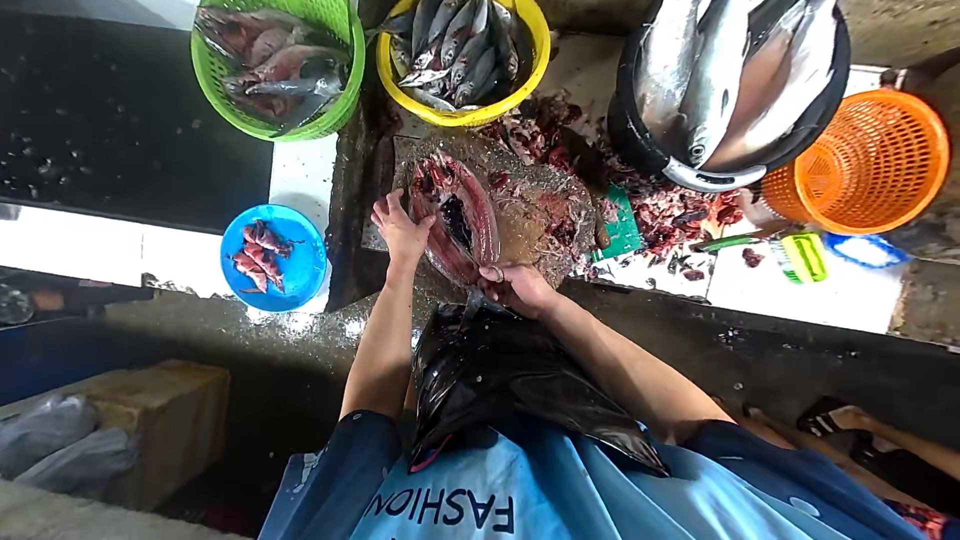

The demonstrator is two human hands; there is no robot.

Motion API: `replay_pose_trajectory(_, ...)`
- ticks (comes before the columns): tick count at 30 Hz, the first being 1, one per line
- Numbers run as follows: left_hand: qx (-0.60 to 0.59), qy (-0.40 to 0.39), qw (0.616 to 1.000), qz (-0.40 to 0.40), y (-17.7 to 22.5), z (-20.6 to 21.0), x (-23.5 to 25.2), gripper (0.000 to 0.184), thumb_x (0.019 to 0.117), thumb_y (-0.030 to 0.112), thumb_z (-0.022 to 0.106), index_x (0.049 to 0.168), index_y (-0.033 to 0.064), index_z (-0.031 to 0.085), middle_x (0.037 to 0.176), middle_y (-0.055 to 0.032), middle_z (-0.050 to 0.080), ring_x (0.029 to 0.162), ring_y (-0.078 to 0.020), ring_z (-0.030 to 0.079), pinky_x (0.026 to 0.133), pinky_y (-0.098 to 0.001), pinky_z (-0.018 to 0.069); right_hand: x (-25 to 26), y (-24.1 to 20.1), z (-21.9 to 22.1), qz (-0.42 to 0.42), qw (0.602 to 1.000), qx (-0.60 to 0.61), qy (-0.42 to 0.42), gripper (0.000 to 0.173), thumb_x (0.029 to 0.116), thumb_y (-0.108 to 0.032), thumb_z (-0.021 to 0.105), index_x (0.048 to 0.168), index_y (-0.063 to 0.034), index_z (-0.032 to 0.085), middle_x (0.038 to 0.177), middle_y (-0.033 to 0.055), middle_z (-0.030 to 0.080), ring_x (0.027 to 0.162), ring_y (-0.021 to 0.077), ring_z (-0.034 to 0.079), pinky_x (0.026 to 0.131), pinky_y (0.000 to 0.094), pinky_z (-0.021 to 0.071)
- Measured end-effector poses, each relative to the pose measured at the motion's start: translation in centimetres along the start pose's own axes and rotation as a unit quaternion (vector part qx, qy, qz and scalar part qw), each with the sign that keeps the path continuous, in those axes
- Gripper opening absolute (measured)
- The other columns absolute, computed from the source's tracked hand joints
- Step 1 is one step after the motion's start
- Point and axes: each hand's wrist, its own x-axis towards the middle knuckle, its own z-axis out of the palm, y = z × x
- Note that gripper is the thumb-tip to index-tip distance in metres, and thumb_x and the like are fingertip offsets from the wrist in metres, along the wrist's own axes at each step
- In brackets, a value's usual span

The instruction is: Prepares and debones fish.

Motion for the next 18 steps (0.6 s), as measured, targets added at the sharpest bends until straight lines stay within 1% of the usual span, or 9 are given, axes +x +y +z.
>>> replay_pose_trajectory(3,0.018,-0.003,1.000,0.004,0.4,-0.1,-0.1,0.089,0.0707,0.031,0.093,0.147,0.0165,0.051,0.153,-0.0263,0.039,0.139,-0.0515,0.038,0.107,-0.0675,0.0407,-1.5,0.6,-0.4,-0.076,0.995,-0.048,0.032,0.015,0.0956,-0.008,0.067,0.108,0.0000,0.073,0.089,0.0088,0.070,0.073,0.0148,0.064,0.071,0.0330,0.0570)
replay_pose_trajectory(5,0.026,-0.010,1.000,-0.003,0.7,0.0,-0.2,0.088,0.0717,0.031,0.093,0.148,0.0164,0.050,0.155,-0.0261,0.037,0.141,-0.0514,0.036,0.108,-0.0683,0.0399,-2.5,0.4,-1.2,-0.164,0.962,-0.203,0.085,0.017,0.0934,-0.012,0.072,0.108,-0.0042,0.076,0.089,0.0068,0.074,0.072,0.0138,0.068,0.070,0.0343,0.0598)
replay_pose_trajectory(6,0.029,-0.009,1.000,-0.006,0.9,0.0,-0.1,0.088,0.0722,0.032,0.093,0.148,0.0169,0.050,0.156,-0.0256,0.036,0.141,-0.0512,0.035,0.107,-0.0683,0.0398,-2.7,0.1,-1.6,-0.215,0.906,-0.343,0.124,0.019,0.0913,-0.022,0.074,0.105,-0.0090,0.077,0.085,0.0033,0.075,0.071,0.0126,0.069,0.067,0.0358,0.0604)
replay_pose_trajectory(7,0.034,-0.008,0.999,-0.010,0.9,0.1,-0.1,0.087,0.0724,0.033,0.092,0.148,0.0175,0.050,0.156,-0.0254,0.035,0.141,-0.0512,0.035,0.107,-0.0685,0.0398,-2.7,-0.1,-1.6,-0.244,0.829,-0.476,0.162,0.027,0.0871,-0.033,0.073,0.103,-0.0117,0.076,0.083,0.0029,0.073,0.071,0.0158,0.069,0.065,0.0423,0.0579)
replay_pose_trajectory(8,0.036,-0.009,0.999,-0.014,0.9,0.1,-0.2,0.087,0.0724,0.034,0.092,0.147,0.0180,0.050,0.157,-0.0254,0.035,0.142,-0.0509,0.035,0.107,-0.0684,0.0397,-2.8,-0.4,-1.4,-0.240,0.756,-0.581,0.182,0.040,0.0828,-0.042,0.071,0.108,-0.0120,0.076,0.090,0.0063,0.074,0.078,0.0232,0.070,0.070,0.0517,0.0566)
replay_pose_trajectory(9,0.038,-0.012,0.999,-0.017,1.0,0.1,-0.1,0.088,0.0724,0.034,0.092,0.148,0.0183,0.050,0.157,-0.0253,0.034,0.142,-0.0507,0.034,0.107,-0.0683,0.0395,-2.7,-0.7,-0.7,-0.214,0.697,-0.657,0.193,0.052,0.0792,-0.051,0.069,0.115,-0.0130,0.075,0.102,0.0094,0.075,0.090,0.0291,0.071,0.080,0.0592,0.0529)
replay_pose_trajectory(11,0.041,-0.018,0.999,-0.020,1.1,0.1,0.1,0.088,0.0729,0.036,0.092,0.149,0.0193,0.049,0.158,-0.0246,0.033,0.143,-0.0499,0.033,0.108,-0.0681,0.0386,-1.9,-1.0,0.8,-0.178,0.623,-0.738,0.190,0.058,0.0776,-0.058,0.066,0.114,-0.0129,0.074,0.115,0.0118,0.072,0.102,0.0338,0.068,0.091,0.0664,0.0444)
replay_pose_trajectory(14,0.035,-0.018,0.999,-0.016,0.6,0.2,0.0,0.088,0.0731,0.038,0.091,0.148,0.0208,0.049,0.158,-0.0237,0.033,0.143,-0.0498,0.033,0.109,-0.0686,0.0377,-0.4,-0.7,2.1,-0.172,0.585,-0.775,0.170,0.050,0.0823,-0.051,0.066,0.107,-0.0083,0.073,0.112,0.0148,0.070,0.095,0.0354,0.067,0.091,0.0664,0.0424)
replay_pose_trajectory(18,0.025,-0.015,1.000,-0.008,0.4,0.0,0.0,0.085,0.0732,0.040,0.091,0.147,0.0200,0.052,0.157,-0.0251,0.035,0.142,-0.0512,0.035,0.109,-0.0686,0.0389,-0.3,-0.6,2.5,-0.136,0.576,-0.796,0.131,0.040,0.0879,-0.035,0.067,0.114,-0.0053,0.070,0.111,0.0176,0.070,0.090,0.0371,0.068,0.094,0.0665,0.0418)
